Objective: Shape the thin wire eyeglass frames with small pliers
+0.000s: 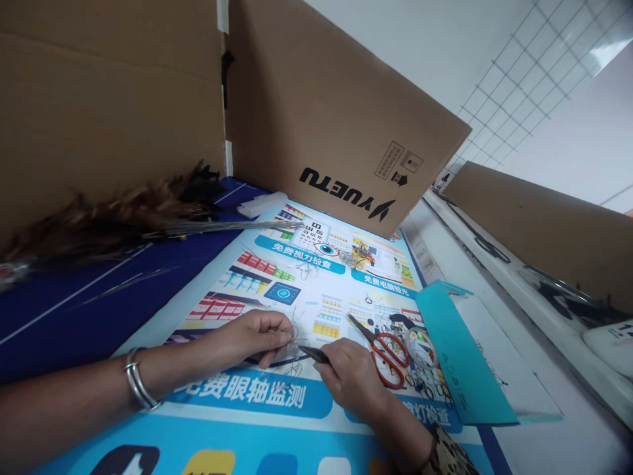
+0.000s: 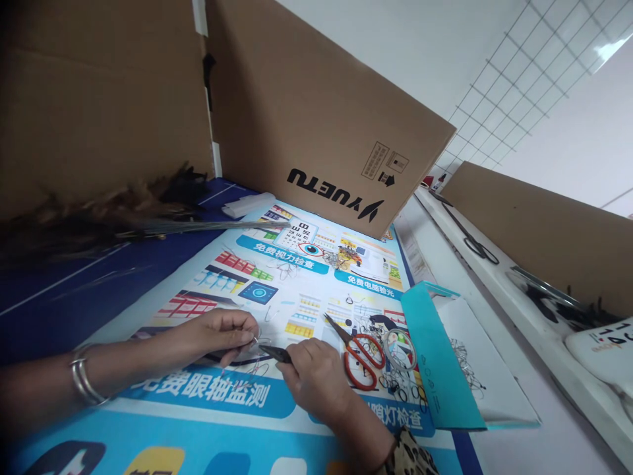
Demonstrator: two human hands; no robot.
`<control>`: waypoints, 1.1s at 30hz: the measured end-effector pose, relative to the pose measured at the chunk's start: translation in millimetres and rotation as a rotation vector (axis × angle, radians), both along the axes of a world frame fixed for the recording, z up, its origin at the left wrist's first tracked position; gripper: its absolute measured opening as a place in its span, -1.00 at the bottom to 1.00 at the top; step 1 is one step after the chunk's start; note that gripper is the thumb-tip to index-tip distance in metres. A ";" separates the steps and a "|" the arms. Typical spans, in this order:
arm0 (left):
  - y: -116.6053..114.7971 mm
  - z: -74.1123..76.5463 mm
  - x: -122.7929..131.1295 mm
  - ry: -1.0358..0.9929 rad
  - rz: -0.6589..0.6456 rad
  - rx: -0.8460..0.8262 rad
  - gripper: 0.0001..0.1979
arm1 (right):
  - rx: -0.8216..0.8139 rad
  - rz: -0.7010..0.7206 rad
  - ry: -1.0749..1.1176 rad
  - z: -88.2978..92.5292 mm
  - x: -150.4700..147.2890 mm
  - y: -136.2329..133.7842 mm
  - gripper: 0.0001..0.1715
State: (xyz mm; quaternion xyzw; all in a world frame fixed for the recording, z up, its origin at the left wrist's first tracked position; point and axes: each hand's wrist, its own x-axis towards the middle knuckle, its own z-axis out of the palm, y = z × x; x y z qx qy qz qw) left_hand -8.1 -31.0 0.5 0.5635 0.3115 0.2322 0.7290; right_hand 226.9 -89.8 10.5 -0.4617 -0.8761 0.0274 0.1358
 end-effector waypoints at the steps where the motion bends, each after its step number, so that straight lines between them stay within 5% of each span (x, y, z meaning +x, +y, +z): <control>1: 0.1 -0.1 0.1 0.009 -0.005 0.005 -0.71 | -0.003 0.002 -0.005 0.0 -0.1 -0.1 -0.73; 19: -0.9 0.3 1.0 0.013 0.024 0.101 -0.76 | -0.070 -0.037 0.168 -0.9 -0.8 -1.2 -0.80; 33: -1.1 -1.1 -0.5 -0.046 0.017 0.025 -0.75 | -0.067 -0.077 0.201 -2.5 -2.7 -1.4 -0.79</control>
